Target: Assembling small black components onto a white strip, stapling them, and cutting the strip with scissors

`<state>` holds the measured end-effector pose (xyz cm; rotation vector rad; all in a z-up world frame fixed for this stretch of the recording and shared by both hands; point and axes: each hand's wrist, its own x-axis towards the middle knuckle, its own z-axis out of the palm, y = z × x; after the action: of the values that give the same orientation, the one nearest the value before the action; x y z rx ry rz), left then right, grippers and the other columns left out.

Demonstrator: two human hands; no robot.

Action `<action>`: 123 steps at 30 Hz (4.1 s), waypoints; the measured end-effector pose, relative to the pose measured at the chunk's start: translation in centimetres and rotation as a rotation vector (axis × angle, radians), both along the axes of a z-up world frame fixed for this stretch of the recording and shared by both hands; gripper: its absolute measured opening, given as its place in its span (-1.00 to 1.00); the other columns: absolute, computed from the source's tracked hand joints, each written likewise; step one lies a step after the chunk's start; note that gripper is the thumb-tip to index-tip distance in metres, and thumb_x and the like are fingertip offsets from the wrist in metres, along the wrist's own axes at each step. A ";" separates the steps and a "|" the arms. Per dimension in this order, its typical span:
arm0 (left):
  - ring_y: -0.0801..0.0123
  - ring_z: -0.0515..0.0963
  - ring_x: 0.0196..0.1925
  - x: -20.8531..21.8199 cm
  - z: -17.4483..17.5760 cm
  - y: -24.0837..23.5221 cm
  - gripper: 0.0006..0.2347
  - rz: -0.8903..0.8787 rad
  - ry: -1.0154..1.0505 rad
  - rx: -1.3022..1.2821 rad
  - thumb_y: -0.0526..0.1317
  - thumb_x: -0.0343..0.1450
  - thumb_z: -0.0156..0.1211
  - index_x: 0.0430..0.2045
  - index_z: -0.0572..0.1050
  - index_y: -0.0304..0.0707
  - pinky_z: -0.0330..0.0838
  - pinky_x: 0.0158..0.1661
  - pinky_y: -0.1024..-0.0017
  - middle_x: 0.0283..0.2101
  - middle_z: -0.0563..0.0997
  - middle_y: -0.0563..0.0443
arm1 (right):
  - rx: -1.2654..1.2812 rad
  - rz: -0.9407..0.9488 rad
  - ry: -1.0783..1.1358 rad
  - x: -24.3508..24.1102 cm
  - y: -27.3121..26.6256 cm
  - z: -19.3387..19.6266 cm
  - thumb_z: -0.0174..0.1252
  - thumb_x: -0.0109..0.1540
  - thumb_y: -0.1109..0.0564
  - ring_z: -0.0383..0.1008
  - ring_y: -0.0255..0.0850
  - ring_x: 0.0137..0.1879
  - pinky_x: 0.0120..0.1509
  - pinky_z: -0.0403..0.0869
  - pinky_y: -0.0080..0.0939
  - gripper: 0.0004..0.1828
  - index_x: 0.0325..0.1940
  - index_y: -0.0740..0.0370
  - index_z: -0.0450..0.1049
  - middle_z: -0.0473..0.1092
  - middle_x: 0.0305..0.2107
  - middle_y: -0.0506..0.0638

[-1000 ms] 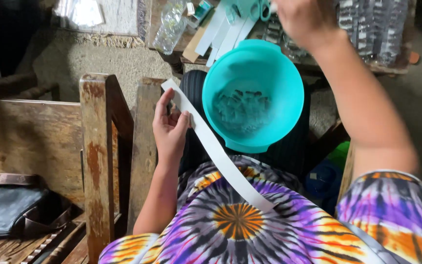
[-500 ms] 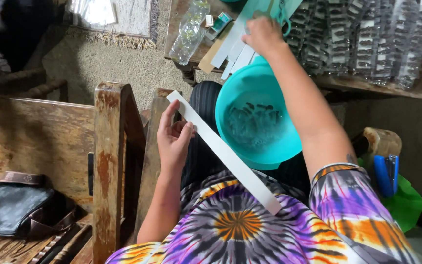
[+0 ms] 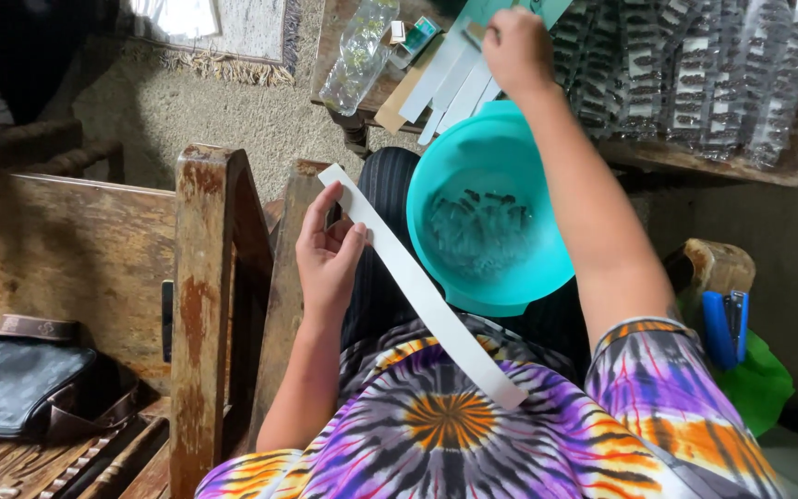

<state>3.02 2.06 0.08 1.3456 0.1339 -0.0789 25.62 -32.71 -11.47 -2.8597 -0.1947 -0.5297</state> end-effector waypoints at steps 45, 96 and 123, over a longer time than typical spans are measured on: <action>0.14 0.41 -0.34 -2.0 14.7 -7.4 -0.74 -0.104 -1.352 0.269 -0.17 0.50 -0.07 -0.58 0.51 -0.16 0.18 -0.18 0.09 -0.40 0.58 0.08 | 1.308 0.002 0.141 -38.6 6.0 17.5 -0.09 0.22 0.44 0.47 -0.24 -0.30 -0.14 0.47 -0.39 -0.77 -0.27 0.35 0.49 0.44 -0.39 0.08; 0.43 0.61 -0.34 -7.5 -3.1 -9.0 -0.72 -0.395 0.082 0.304 -0.31 0.20 0.34 -0.22 0.61 -0.09 0.58 -0.23 0.45 -0.24 0.60 0.02 | 1.354 -0.295 -0.018 -39.0 8.6 7.2 0.03 0.30 0.39 0.49 -0.21 -0.38 -0.33 0.57 -0.26 -0.81 0.01 0.43 0.34 0.31 -0.40 0.11; 0.07 0.59 -0.24 -10.0 0.5 -6.2 -0.73 -0.328 -0.606 0.658 -0.25 0.41 0.25 -0.03 0.43 -0.22 0.53 -0.23 0.25 0.13 0.33 -0.19 | 1.148 -0.092 0.108 -39.9 9.4 12.2 0.19 0.24 0.36 0.43 -0.25 -0.36 -0.30 0.48 -0.23 -0.70 0.07 0.44 0.46 0.36 -0.43 0.11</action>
<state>-7.00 -4.13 0.59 1.9771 -0.6243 0.1105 -14.29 -23.27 0.72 -1.7637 0.2079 -0.3275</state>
